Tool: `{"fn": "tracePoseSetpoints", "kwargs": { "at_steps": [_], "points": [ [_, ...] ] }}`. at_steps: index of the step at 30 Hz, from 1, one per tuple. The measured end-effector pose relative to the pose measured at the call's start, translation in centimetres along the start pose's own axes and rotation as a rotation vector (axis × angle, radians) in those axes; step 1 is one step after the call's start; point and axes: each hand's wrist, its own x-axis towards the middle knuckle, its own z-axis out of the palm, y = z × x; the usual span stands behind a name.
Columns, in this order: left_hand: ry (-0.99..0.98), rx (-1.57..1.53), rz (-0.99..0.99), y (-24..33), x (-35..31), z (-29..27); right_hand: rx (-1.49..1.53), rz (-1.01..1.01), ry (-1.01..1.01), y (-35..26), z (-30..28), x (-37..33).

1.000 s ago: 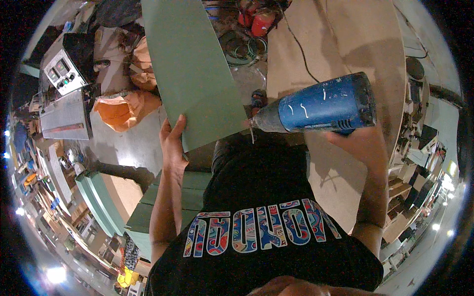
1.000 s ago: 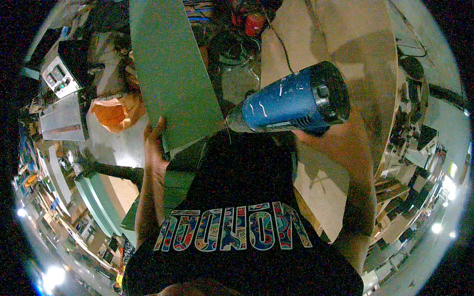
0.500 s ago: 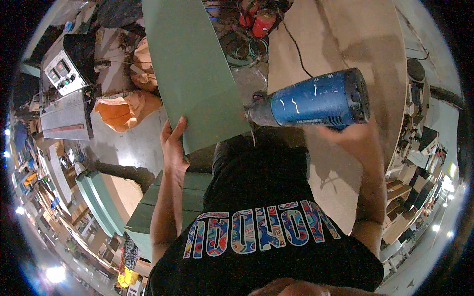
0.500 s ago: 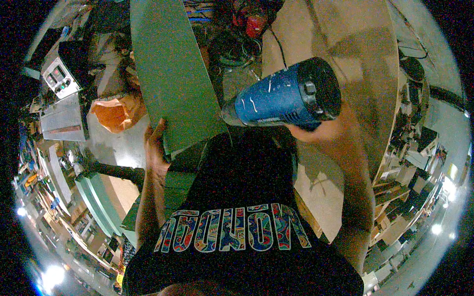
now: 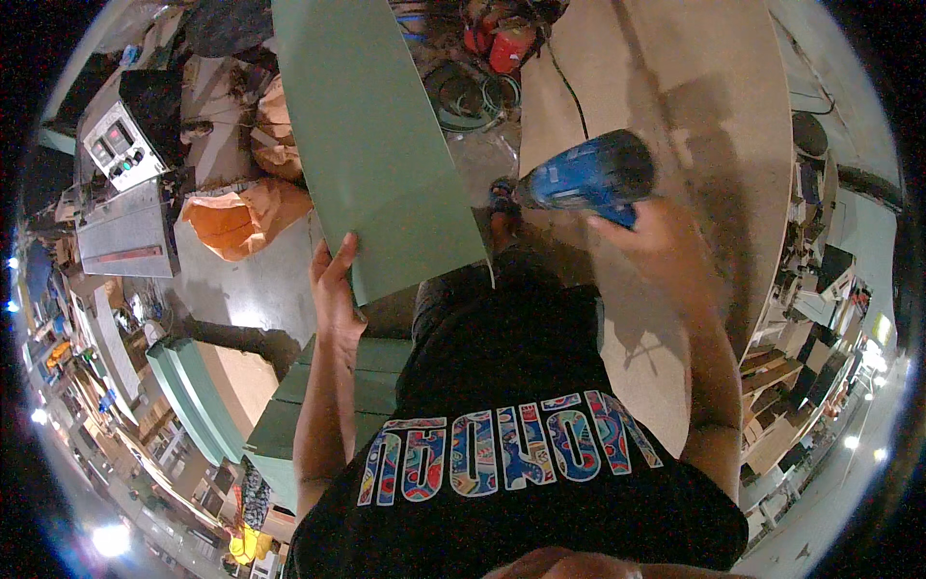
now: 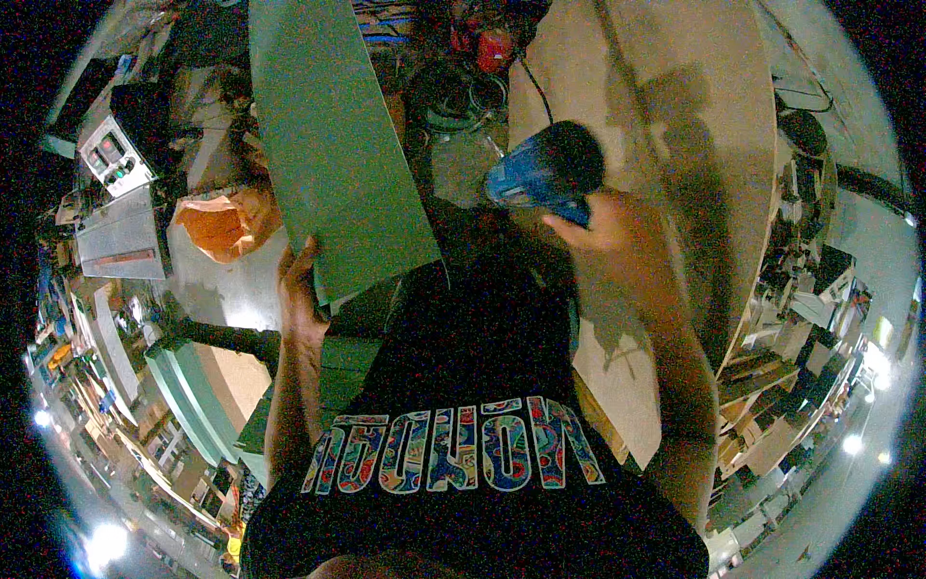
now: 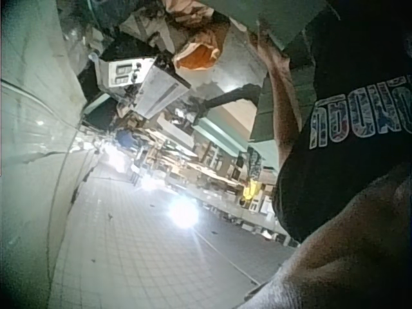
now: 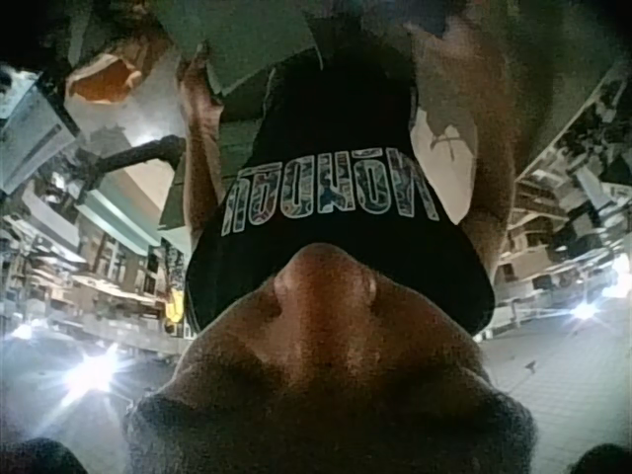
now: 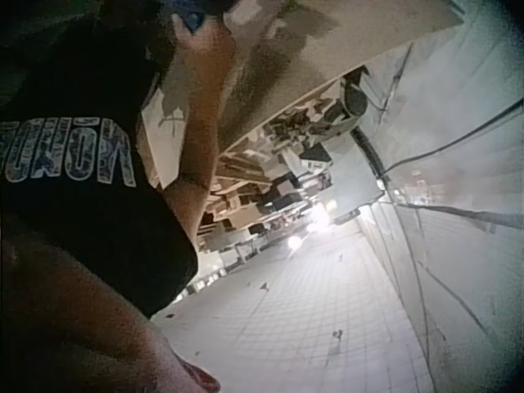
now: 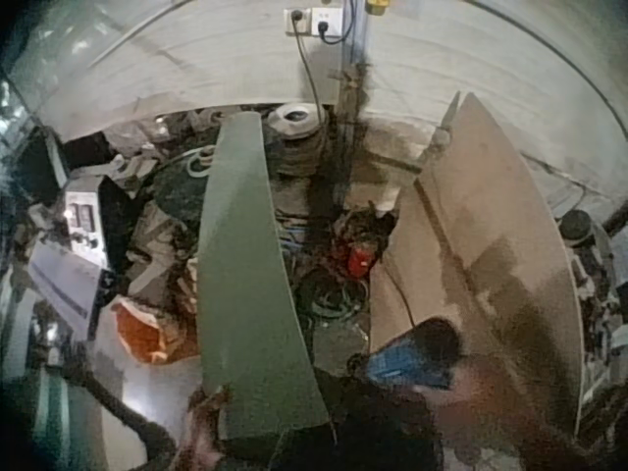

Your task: The person uses a heat gun to apply heat to the surface of a light green furniture panel, then moves several panels onto a workstation for inspection and surface smoothing by hand.

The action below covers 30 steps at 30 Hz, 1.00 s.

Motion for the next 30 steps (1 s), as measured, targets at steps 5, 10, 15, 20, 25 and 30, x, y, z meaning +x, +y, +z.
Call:
{"fn": "tracePoseSetpoints", "kwargs": {
  "at_steps": [5, 10, 15, 20, 25, 30],
  "points": [
    [-0.004, 0.051, 0.011, 0.5, -0.7, 1.0, -0.022, -0.068, -0.121, -3.4, 5.8, 1.5],
    [0.120, 0.093, -0.018, 0.4, -1.1, 1.4, 0.004, -0.108, -0.143, -5.5, 6.9, 1.6],
    [0.033, 0.040, -0.033, -0.1, -0.5, 0.6, -0.002, -0.162, -0.090, -6.1, 6.1, 1.2],
    [0.084, 0.099, 0.003, -0.3, -0.7, 1.3, -0.033, -0.163, -0.069, -5.7, 5.3, 0.2],
    [0.043, 0.104, 0.068, -0.6, -0.6, 1.8, -0.006, -0.161, -0.070, -5.3, 4.0, -1.5],
    [0.026, 0.113, 0.078, 0.0, -1.3, 3.1, -0.028, -0.135, -0.051, -5.2, 3.4, -2.5]
  ]
}}
